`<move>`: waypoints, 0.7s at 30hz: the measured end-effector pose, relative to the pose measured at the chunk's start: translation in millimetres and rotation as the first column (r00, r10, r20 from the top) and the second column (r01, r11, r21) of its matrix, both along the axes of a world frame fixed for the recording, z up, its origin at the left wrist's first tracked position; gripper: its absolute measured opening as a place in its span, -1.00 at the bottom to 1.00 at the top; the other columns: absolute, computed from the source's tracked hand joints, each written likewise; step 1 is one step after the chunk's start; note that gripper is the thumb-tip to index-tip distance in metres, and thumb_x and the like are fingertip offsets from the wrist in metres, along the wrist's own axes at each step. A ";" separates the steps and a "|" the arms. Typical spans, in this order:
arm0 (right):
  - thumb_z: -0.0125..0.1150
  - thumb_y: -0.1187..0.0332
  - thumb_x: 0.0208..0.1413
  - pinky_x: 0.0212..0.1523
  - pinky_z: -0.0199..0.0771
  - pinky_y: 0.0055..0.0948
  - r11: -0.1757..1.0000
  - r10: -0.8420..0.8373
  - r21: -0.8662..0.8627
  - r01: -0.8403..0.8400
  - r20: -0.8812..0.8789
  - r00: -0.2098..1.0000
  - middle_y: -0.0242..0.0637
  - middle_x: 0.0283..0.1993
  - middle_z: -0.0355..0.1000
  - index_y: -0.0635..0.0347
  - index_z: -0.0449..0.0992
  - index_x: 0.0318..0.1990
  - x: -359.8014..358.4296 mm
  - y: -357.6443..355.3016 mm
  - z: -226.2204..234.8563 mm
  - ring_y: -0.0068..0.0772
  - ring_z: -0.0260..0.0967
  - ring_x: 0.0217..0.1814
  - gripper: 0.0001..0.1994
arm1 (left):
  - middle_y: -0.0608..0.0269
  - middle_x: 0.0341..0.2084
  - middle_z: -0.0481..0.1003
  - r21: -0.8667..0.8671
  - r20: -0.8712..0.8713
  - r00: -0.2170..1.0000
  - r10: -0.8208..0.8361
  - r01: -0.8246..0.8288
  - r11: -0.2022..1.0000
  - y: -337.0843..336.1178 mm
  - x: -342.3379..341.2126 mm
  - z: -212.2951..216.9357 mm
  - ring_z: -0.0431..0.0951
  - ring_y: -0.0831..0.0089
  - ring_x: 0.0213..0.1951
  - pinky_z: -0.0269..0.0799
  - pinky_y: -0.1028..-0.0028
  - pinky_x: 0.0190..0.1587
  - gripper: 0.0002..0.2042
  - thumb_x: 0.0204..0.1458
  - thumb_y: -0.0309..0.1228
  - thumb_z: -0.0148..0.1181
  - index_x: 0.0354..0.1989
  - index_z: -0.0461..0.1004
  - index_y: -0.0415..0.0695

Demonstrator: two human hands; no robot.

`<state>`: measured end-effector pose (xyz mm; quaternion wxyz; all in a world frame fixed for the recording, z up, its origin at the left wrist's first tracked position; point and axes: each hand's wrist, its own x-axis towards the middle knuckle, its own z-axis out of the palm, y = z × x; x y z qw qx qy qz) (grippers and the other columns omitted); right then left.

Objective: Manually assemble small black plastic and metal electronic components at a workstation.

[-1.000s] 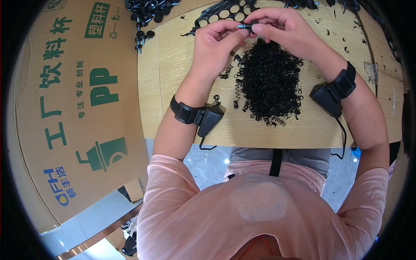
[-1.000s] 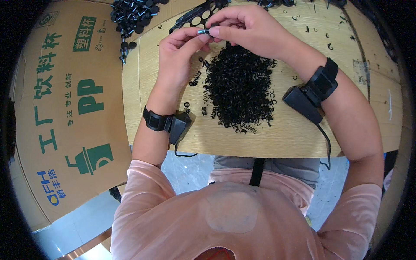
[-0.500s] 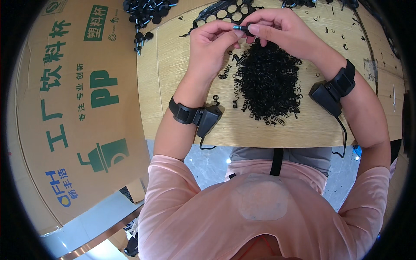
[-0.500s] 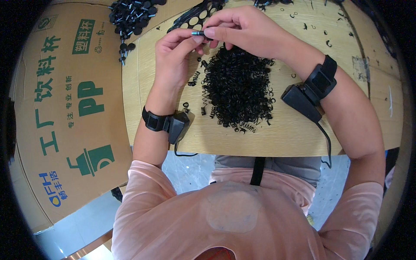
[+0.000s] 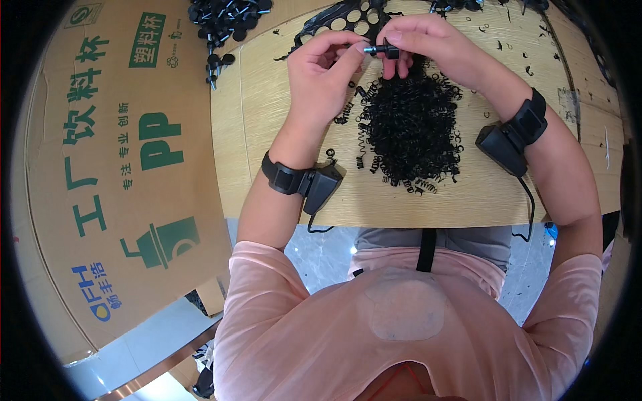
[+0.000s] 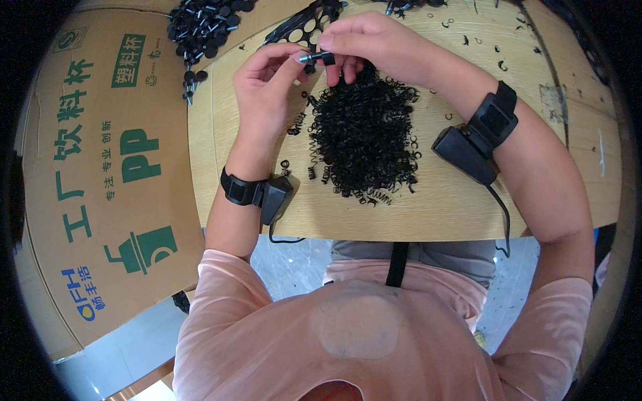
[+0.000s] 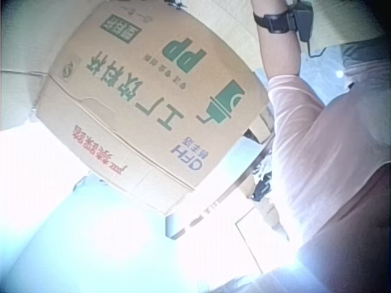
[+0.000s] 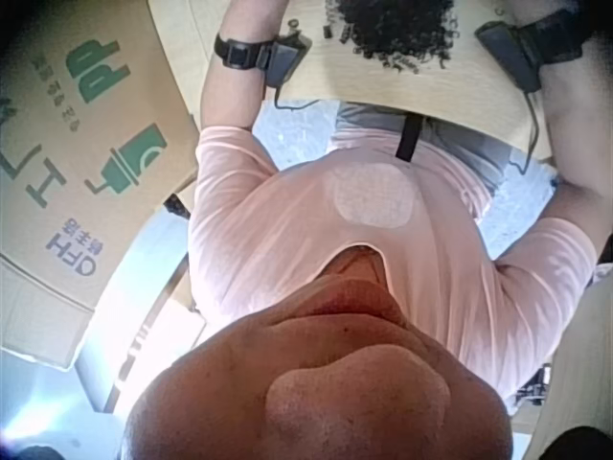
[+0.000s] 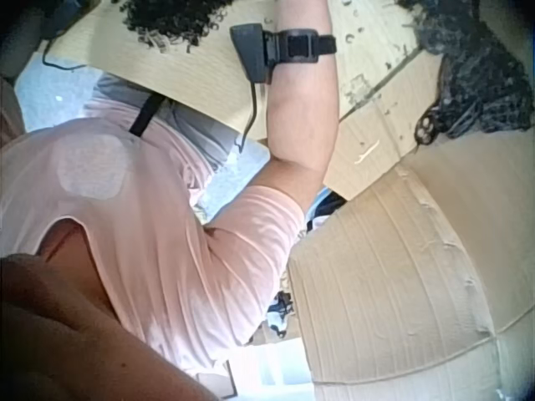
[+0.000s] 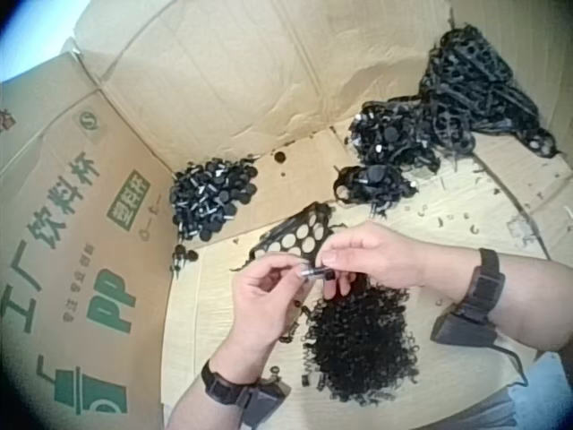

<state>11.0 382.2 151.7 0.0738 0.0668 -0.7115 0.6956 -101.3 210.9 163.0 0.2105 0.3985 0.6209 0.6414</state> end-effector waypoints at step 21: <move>0.11 0.45 0.16 -0.37 0.34 -0.68 0.971 -0.213 -0.133 0.201 -0.081 0.974 -0.44 -0.39 0.43 0.27 0.42 -0.19 -1.6 -9.6 8.5 -0.72 0.32 -0.39 -0.89 | 0.42 -0.58 0.45 -0.078 0.058 0.998 -0.036 0.041 0.996 -2.1 -1.8 1.3 0.38 0.72 -0.55 0.27 0.69 -0.50 -0.94 -0.04 -0.62 0.19 -0.37 0.53 -0.27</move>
